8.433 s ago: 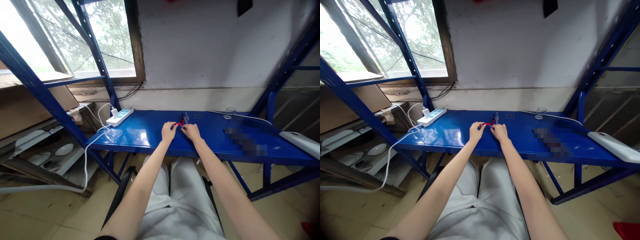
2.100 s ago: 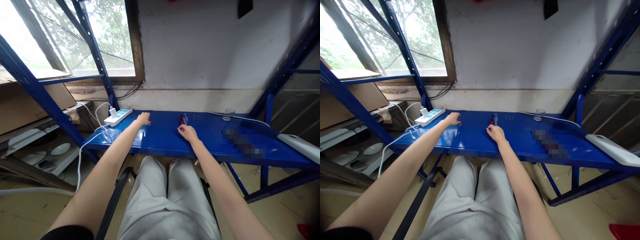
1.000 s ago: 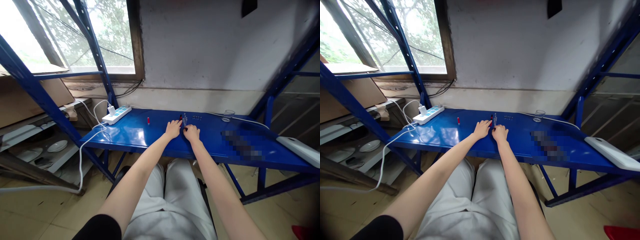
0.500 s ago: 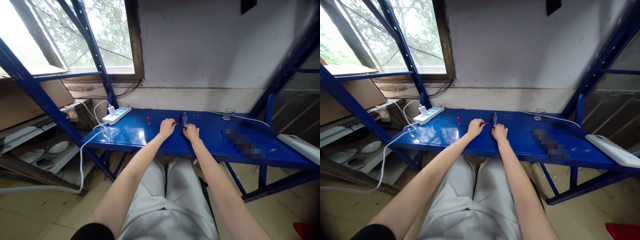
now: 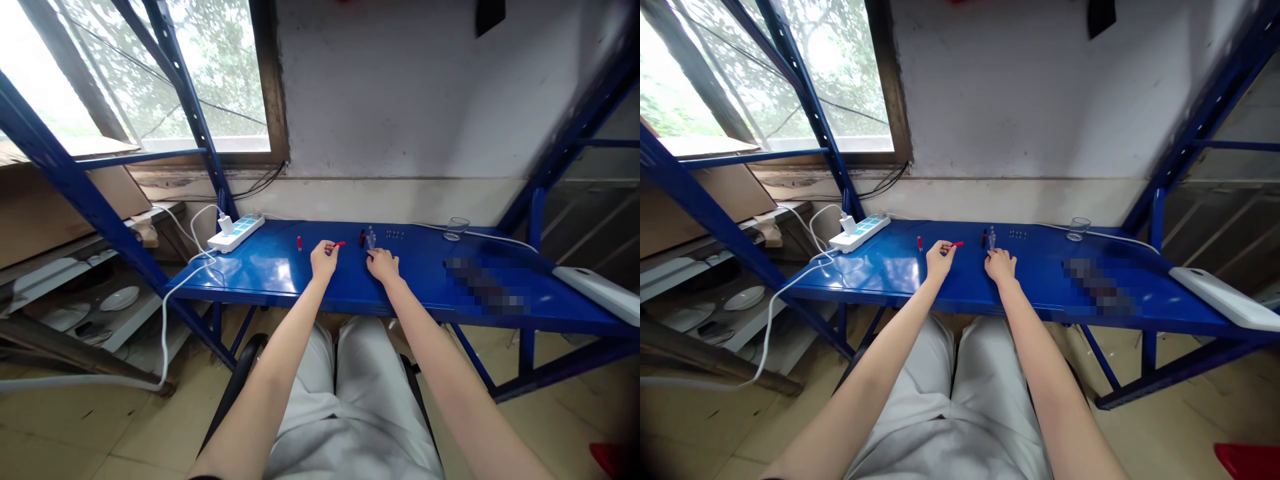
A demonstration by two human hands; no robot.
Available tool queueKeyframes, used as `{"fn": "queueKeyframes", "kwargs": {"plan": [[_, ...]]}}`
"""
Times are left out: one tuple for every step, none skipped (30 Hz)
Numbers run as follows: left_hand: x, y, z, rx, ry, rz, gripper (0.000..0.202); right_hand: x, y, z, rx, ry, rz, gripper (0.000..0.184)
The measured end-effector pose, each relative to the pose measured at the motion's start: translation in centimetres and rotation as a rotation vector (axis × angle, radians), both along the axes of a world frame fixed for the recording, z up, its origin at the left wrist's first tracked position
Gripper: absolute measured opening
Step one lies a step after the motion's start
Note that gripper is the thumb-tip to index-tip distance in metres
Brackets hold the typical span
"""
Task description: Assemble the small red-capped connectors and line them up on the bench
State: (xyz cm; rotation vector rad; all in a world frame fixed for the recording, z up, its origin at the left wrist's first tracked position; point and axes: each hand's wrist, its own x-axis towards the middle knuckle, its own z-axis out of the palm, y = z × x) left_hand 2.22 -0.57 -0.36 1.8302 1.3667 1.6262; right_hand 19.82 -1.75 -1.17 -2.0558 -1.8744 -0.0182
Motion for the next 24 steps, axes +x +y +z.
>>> {"fn": "queueKeyframes", "kwargs": {"plan": [[-0.1,0.0,0.0,-0.005,-0.005,0.004,0.012,0.0,0.0,0.0,-0.002,0.004,0.000,0.044],[-0.1,0.0,0.0,-0.014,-0.004,0.006,0.012,0.0,0.0,0.0,-0.004,0.009,0.002,0.045],[-0.1,0.0,0.0,-0.024,0.001,0.006,0.012,0.0,0.0,0.0,-0.007,0.015,0.004,0.045],[-0.1,0.0,0.0,-0.034,0.006,0.004,0.012,0.0,0.0,0.0,-0.010,0.021,0.005,0.045],[-0.1,0.1,0.0,-0.041,0.008,0.000,0.012,0.0,0.0,0.0,-0.013,0.026,0.006,0.045],[-0.1,0.1,-0.1,-0.047,0.008,-0.003,0.012,0.1,0.0,0.0,-0.016,0.030,0.008,0.045],[-0.1,0.2,-0.1,-0.050,0.005,-0.006,0.012,0.1,0.0,0.0,-0.017,0.033,0.009,0.045],[0.0,0.3,-0.2,-0.050,0.001,-0.009,0.013,0.1,0.0,0.0,-0.017,0.034,0.011,0.045],[0.0,0.3,-0.3,-0.047,-0.004,-0.011,0.013,0.1,0.0,0.1,-0.017,0.034,0.013,0.045],[0.0,0.4,-0.3,-0.044,-0.008,-0.013,0.013,0.1,-0.1,0.1,-0.017,0.033,0.016,0.045],[0.0,0.5,-0.4,-0.041,-0.010,-0.014,0.013,0.0,-0.1,0.1,-0.016,0.032,0.019,0.045],[0.0,0.5,-0.4,-0.039,-0.010,-0.014,0.013,0.0,-0.2,0.2,-0.014,0.030,0.021,0.045],[0.0,0.5,-0.5,-0.040,-0.009,-0.010,0.013,-0.1,-0.3,0.2,-0.012,0.025,0.024,0.044],[0.0,0.6,-0.5,-0.041,-0.009,-0.005,0.012,-0.1,-0.3,0.2,-0.007,0.018,0.032,0.044],[0.0,0.6,-0.5,-0.040,-0.010,-0.002,0.012,-0.2,-0.3,0.2,0.000,0.009,0.045,0.043],[0.0,0.6,-0.5,-0.037,-0.013,0.000,0.012,-0.2,-0.4,0.2,0.010,-0.004,0.064,0.042],[0.0,0.6,-0.5,-0.032,-0.019,-0.001,0.012,-0.3,-0.4,0.2,0.023,-0.018,0.087,0.042],[0.0,0.6,-0.6,-0.025,-0.026,-0.005,0.012,-0.4,-0.4,0.2,0.038,-0.033,0.114,0.042],[0.0,0.6,-0.6,-0.020,-0.033,-0.011,0.012,-0.5,-0.4,0.2,0.057,-0.048,0.142,0.041],[0.0,0.5,-0.6,-0.016,-0.039,-0.016,0.012,-0.6,-0.4,0.2,0.080,-0.063,0.167,0.041],[0.0,0.5,-0.6,-0.015,-0.043,-0.022,0.013,-0.8,-0.5,0.2,0.103,-0.077,0.190,0.041],[0.0,0.6,-0.6,-0.015,-0.046,-0.026,0.013,-1.0,-0.6,0.2,0.125,-0.092,0.211,0.040],[0.0,0.6,-0.7,-0.017,-0.047,-0.030,0.013,-1.2,-0.6,0.3,0.145,-0.107,0.232,0.040],[0.0,0.6,-0.7,-0.020,-0.047,-0.033,0.012,-1.4,-0.8,0.4,0.165,-0.121,0.251,0.040]]}}
